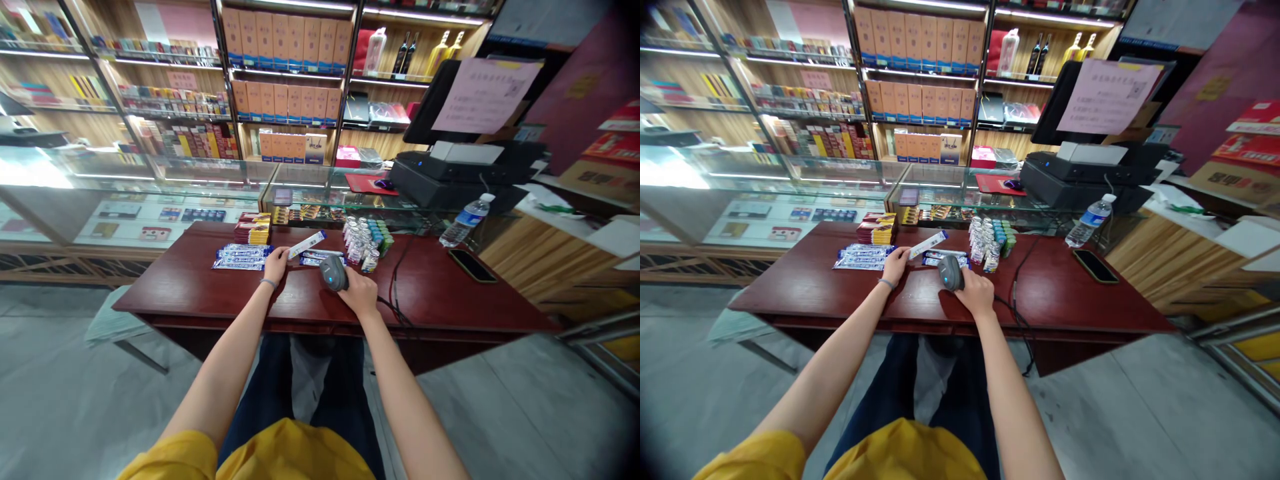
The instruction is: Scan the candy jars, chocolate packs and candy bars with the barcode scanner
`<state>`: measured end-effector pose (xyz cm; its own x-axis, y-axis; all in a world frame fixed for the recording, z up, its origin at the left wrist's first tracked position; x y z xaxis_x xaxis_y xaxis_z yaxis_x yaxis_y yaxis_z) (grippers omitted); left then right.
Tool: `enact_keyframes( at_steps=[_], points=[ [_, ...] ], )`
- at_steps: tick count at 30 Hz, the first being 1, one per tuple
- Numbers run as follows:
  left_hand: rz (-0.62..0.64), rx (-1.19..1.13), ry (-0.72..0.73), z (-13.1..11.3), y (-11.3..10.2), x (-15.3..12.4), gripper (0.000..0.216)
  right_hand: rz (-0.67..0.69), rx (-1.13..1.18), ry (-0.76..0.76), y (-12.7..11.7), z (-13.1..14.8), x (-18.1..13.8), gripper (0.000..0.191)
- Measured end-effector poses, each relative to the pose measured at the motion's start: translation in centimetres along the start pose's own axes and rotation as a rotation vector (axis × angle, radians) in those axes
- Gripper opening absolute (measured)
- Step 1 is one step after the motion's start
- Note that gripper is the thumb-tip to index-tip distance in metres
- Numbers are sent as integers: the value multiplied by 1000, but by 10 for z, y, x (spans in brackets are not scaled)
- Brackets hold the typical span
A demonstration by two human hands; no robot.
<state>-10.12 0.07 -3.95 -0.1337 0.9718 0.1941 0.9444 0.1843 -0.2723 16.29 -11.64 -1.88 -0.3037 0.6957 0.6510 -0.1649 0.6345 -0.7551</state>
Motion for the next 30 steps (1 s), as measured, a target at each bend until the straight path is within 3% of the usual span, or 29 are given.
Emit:
enact_keyframes(
  at_steps=[4, 10, 15, 22, 26, 30],
  points=[
    [-1, 12, 9, -1, -1, 0, 24, 1, 7, -12, -2, 1, 1, 47],
    [-5, 9, -14, -5, -2, -3, 23, -8, 18, -63, -3, 4, 3, 35],
    [-15, -18, -11, -5, 0, -3, 23, -42, 15, -52, -3, 3, 2, 39],
    [94, -264, -101, -3, 1, -4, 32, -80, -41, -67, -4, 2, 4, 41],
    [103, -227, -48, -2, -20, -4, 35, -101, -50, -75, -2, 2, 3, 42],
    [82, -98, 77, 2, -62, -3, 33, -109, -40, -75, -1, 2, 2, 40]
  ],
)
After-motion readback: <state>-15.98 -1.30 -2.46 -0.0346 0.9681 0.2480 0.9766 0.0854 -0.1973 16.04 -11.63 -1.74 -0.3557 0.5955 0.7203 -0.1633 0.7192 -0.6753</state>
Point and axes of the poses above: each hand's wrist, its own x-axis towards the middle knuckle, its own y-axis out of the palm, z = x × y, the point moved 1 cm from there along x, towards the middle knuckle, and after that the axes turned 9 degrees about -y, right-handed, at the moved point
